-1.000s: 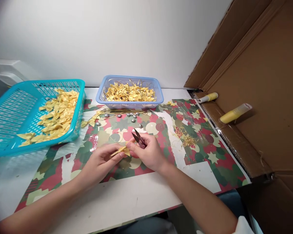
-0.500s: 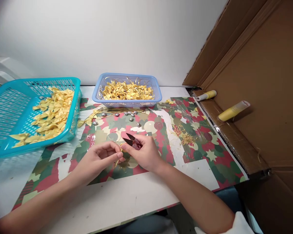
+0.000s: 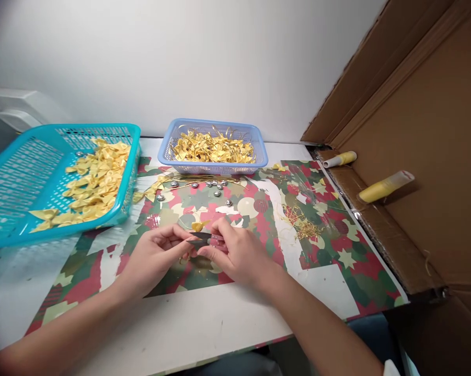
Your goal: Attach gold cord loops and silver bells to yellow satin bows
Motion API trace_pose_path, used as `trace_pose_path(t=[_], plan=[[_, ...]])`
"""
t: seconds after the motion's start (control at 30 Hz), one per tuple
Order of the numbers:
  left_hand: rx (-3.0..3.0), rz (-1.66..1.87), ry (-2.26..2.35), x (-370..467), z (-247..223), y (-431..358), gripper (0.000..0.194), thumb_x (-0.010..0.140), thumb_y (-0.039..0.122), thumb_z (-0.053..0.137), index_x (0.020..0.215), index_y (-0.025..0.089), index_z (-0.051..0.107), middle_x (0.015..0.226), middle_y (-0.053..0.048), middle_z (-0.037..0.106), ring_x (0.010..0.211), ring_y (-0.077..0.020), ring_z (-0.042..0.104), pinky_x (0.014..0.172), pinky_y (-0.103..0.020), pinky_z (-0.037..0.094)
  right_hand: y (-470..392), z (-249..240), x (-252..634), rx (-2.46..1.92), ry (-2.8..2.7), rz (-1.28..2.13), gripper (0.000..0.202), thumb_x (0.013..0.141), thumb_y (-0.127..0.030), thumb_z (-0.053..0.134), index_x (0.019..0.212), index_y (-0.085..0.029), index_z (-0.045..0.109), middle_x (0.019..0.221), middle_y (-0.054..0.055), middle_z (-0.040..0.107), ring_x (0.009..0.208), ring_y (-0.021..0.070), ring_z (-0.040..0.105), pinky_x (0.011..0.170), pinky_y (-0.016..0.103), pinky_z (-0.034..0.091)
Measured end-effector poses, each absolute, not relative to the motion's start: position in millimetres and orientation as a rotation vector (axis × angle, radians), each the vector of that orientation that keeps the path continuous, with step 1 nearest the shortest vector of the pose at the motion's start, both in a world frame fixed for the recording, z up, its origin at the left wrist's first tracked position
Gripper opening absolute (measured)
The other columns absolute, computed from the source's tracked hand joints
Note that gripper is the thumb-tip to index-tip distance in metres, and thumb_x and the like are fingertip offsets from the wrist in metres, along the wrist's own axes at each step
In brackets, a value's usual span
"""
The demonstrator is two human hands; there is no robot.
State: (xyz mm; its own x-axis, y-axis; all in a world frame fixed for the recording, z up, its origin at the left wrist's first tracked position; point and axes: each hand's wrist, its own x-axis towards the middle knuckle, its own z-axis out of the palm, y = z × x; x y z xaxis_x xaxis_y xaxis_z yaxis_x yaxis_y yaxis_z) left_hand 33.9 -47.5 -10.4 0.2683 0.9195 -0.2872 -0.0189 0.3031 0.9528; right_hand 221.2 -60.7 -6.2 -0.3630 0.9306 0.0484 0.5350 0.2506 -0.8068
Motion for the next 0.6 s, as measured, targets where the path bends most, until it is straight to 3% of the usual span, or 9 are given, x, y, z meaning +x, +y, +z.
trace_pose_path(t=[0.4, 0.6], plan=[[1.134, 0.851, 1.16, 33.8, -12.9, -49.6, 0.024, 0.072, 0.036, 0.074, 0.069, 0.016, 0.062, 0.066, -0.002, 0.068, 0.06, -0.0147, 0.064, 0.052, -0.024, 0.054, -58.9, -15.5, 224.3, -1.446, -2.117, 0.564, 0.03, 0.095, -0.046, 0.042, 0.083, -0.021, 0.052, 0.06, -0.001, 0.063, 0.05, 0.0122, 0.053, 0.05, 0.023, 0.028], [1.141, 0.834, 1.165, 34.0, -12.3, -50.4, 0.023, 0.073, 0.036, 0.073, 0.07, 0.016, 0.062, 0.063, -0.001, 0.067, 0.057, -0.0145, 0.063, 0.05, -0.024, 0.053, -58.7, -15.6, 222.9, -1.404, -2.187, 0.331, 0.038, 0.096, -0.047, 0.039, 0.078, -0.018, 0.056, 0.058, 0.0, 0.06, 0.049, 0.0115, 0.049, 0.049, 0.025, 0.026]])
